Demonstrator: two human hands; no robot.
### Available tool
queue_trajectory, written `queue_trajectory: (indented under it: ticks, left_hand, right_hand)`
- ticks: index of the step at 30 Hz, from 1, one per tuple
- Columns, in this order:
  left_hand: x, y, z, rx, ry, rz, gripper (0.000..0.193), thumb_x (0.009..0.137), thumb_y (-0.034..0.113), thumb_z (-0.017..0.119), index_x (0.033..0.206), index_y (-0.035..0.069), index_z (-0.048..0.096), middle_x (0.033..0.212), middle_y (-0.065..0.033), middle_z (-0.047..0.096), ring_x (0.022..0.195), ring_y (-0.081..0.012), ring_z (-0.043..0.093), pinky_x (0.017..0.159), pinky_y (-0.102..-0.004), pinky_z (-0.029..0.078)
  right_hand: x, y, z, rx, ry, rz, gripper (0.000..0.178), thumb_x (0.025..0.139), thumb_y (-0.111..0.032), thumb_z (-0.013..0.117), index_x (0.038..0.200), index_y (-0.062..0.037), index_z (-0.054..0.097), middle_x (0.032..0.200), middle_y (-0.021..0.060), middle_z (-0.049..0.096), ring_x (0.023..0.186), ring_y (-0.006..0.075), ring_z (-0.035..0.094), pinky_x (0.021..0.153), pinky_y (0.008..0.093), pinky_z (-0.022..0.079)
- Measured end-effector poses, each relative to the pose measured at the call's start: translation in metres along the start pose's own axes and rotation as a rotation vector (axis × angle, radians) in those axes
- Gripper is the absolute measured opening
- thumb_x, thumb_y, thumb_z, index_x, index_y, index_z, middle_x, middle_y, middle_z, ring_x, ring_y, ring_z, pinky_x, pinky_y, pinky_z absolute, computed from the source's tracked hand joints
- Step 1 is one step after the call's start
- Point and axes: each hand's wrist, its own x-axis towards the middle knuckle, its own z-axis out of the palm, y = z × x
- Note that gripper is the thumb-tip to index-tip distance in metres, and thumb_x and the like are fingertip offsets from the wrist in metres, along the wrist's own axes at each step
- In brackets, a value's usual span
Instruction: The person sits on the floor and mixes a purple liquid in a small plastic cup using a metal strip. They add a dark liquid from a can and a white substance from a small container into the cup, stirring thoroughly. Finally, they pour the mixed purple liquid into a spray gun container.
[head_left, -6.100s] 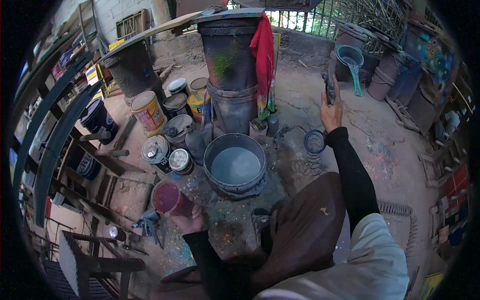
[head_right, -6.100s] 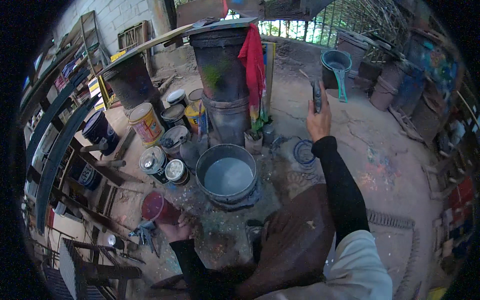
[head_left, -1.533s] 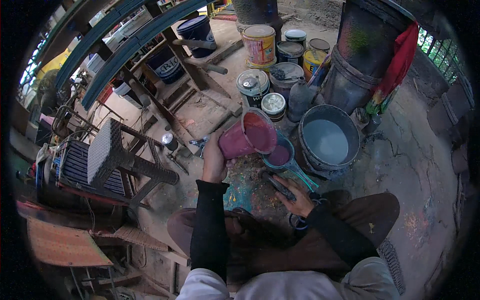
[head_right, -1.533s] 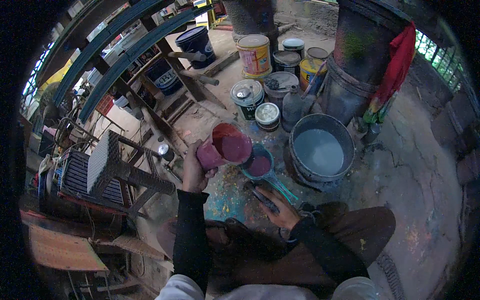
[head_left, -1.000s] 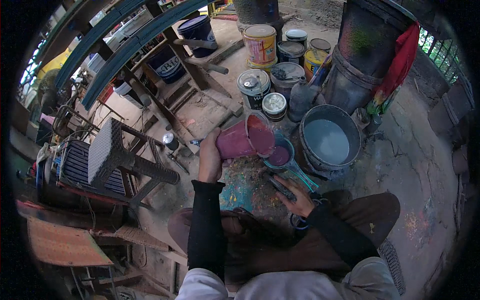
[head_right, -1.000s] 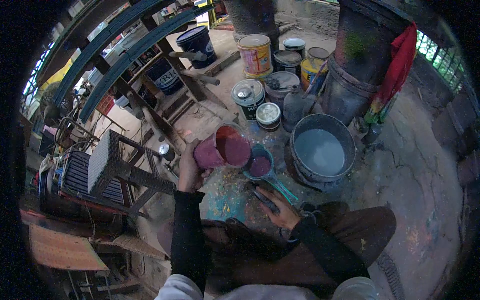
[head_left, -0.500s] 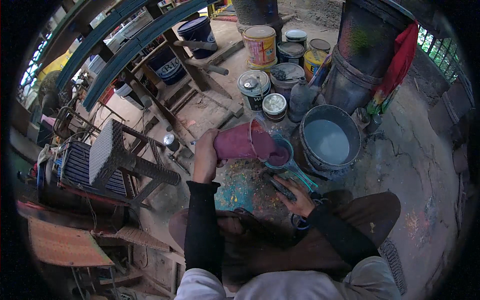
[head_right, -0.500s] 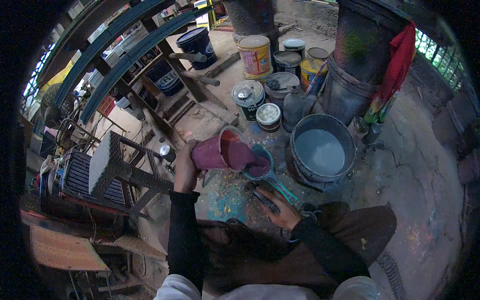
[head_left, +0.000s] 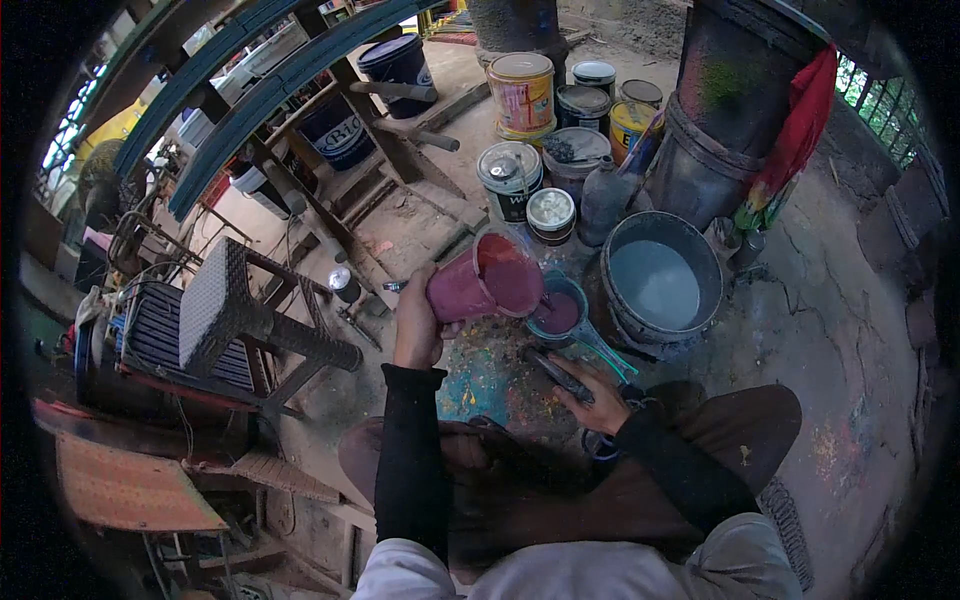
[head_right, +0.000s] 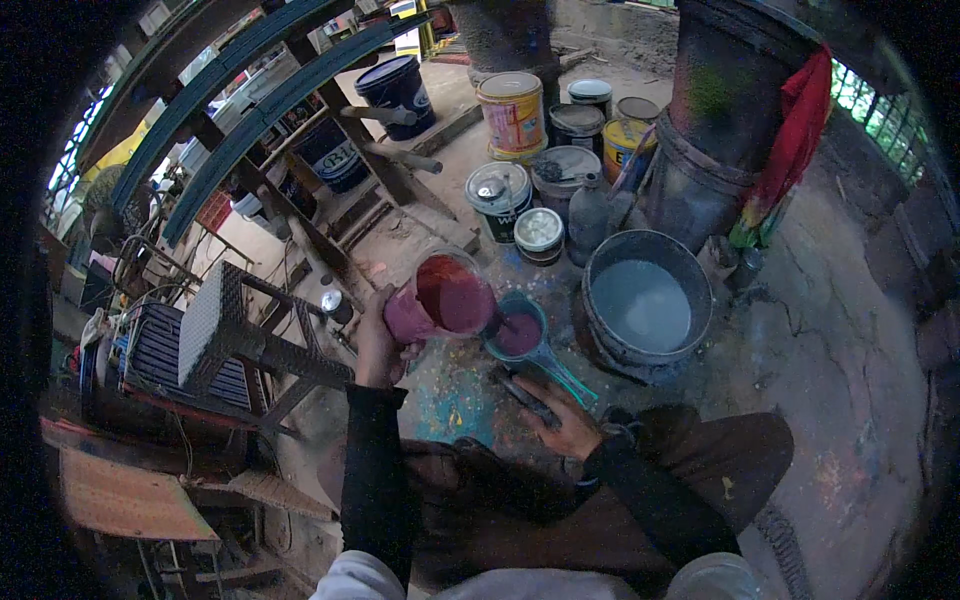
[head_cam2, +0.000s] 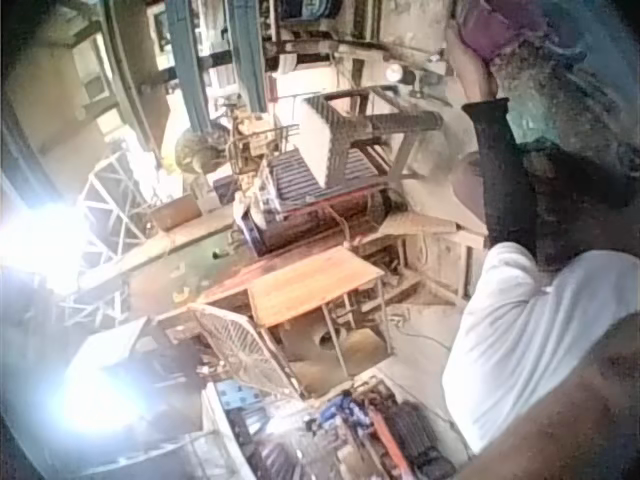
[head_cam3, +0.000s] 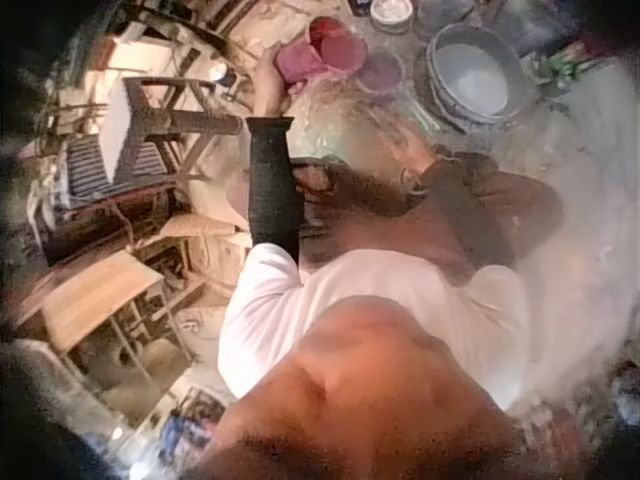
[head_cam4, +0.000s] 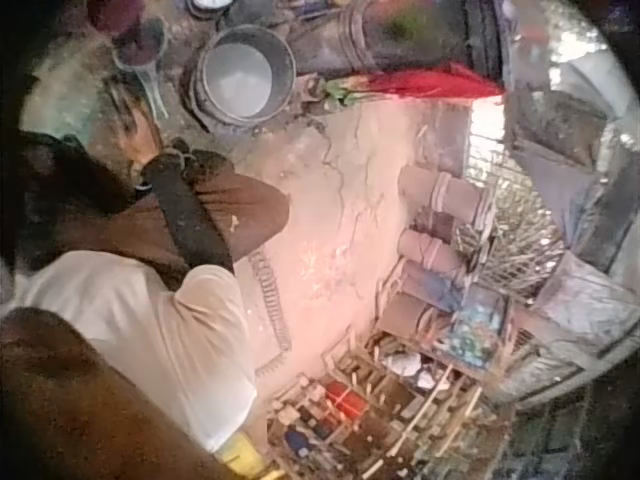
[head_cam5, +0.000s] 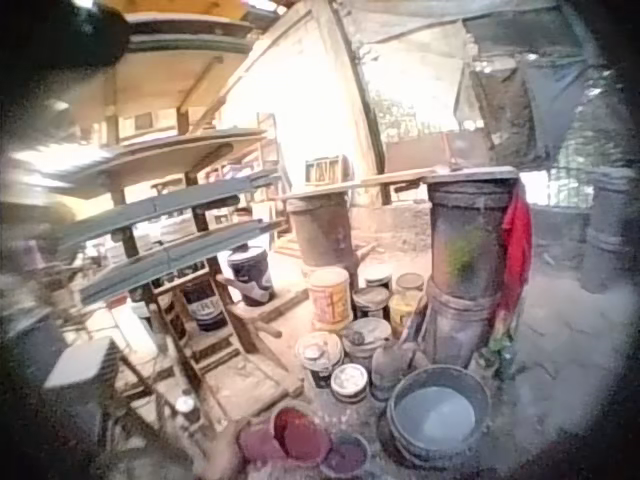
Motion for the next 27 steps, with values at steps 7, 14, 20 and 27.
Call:
queue_trajectory:
  ticks: [7,14,20,27]
  left_hand:
    - [0.003,-0.025,-0.006,-0.278,-0.196,-0.100,0.036,0.090,0.037,0.031,0.094,0.008,0.051,0.068,-0.0051,0.058,0.042,-0.0124,0.046,0.033,-0.0204,0.027]
    - [0.003,-0.048,-0.013,-0.401,-0.371,-0.058,0.038,0.090,0.035,0.030,0.107,0.007,0.048,0.088,-0.0084,0.058,0.057,-0.0148,0.051,0.040,-0.0220,0.035]
    - [-0.003,-0.070,-0.019,-0.707,-0.530,-0.026,0.044,0.087,0.035,0.042,0.120,0.005,0.041,0.106,-0.0111,0.054,0.078,-0.0216,0.056,0.058,-0.0271,0.045]
    - [-0.017,-0.074,-0.025,-0.458,-0.436,0.157,0.064,0.068,0.008,0.072,0.123,0.005,0.040,0.108,-0.0093,0.055,0.095,-0.0206,0.055,0.083,-0.0353,0.045]
  right_hand:
    - [0.002,0.006,0.001,0.024,-0.004,-0.064,0.047,0.086,-0.017,0.054,0.131,-0.0150,0.041,0.127,0.0152,0.046,0.116,0.0322,0.044,0.096,0.0384,0.035]
    - [0.005,-0.002,0.000,0.047,-0.005,-0.039,0.046,0.086,-0.018,0.054,0.130,-0.0139,0.042,0.128,0.0162,0.045,0.117,0.0327,0.044,0.096,0.0384,0.035]
    - [0.011,-0.002,0.000,0.170,-0.046,0.021,0.045,0.085,-0.017,0.056,0.128,-0.0080,0.044,0.124,0.0167,0.049,0.113,0.0320,0.048,0.094,0.0370,0.037]
    - [0.014,-0.006,0.003,0.044,0.005,-0.032,0.045,0.083,-0.014,0.057,0.125,-0.0059,0.046,0.122,0.0167,0.051,0.109,0.0313,0.051,0.091,0.0368,0.039]
